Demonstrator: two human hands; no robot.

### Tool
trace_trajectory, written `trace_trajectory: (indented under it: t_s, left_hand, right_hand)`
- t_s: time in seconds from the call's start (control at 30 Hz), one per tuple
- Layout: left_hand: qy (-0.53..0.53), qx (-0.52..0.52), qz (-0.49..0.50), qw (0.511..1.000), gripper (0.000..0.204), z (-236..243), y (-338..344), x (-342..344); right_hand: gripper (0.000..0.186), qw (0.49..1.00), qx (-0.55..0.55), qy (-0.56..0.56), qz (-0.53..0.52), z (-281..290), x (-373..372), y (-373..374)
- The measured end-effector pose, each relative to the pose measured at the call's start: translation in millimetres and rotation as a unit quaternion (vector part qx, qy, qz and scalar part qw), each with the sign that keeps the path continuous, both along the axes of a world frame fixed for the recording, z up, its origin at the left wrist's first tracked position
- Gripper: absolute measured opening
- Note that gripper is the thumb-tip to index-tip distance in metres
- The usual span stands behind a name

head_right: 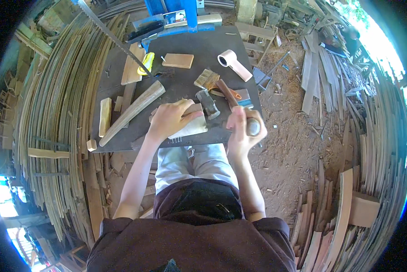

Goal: The person uses a chisel and a mallet to carve a rectangular wooden block on a workbench. They repeatedly position the chisel on the wood and strike it with the mallet to remove material, occasionally pausing to inspect the carved surface.

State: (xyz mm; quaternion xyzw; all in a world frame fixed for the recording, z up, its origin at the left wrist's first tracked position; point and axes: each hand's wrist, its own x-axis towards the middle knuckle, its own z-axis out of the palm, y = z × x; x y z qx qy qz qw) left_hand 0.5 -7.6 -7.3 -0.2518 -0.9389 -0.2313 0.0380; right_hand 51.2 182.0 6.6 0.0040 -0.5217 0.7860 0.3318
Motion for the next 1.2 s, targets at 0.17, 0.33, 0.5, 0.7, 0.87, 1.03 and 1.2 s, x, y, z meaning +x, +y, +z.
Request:
trace_trajectory:
  t_s: [0.17, 0.33, 0.5, 0.7, 0.87, 1.03, 1.2]
  left_hand:
    - [0.007, 0.012, 0.004, 1.000, 0.054, 0, -1, -2]
    - [0.029, 0.017, 0.002, 0.999, 0.054, 2, 2, -2]
    - [0.016, 0.022, 0.005, 1.000, 0.054, -1, -1, -3]
    - [-0.002, 0.002, 0.001, 1.000, 0.055, -1, 1, -2]
    - [-0.002, 0.010, 0.003, 1.000, 0.052, -1, 0, -2]
    - [-0.009, 0.003, 0.001, 1.000, 0.050, -4, -1, -4]
    - [-0.015, 0.014, -0.003, 1.000, 0.050, 1, -1, -8]
  right_hand:
    - [0.021, 1.000, 0.008, 0.014, 0.000, 6, -3, -3]
    - [0.020, 0.999, 0.032, -0.042, -0.004, -10, -1, -6]
    - [0.013, 0.996, -0.006, 0.086, -0.002, 0, 0, -3]
    - [0.016, 0.998, 0.044, -0.020, -0.026, -16, -3, -8]
    - [0.013, 0.997, 0.072, -0.008, -0.009, -17, -5, -10]
    - [0.013, 0.999, -0.020, 0.027, 0.023, -25, 0, -2]
    - [0.012, 0.997, 0.050, -0.037, 0.037, -44, -13, -6]
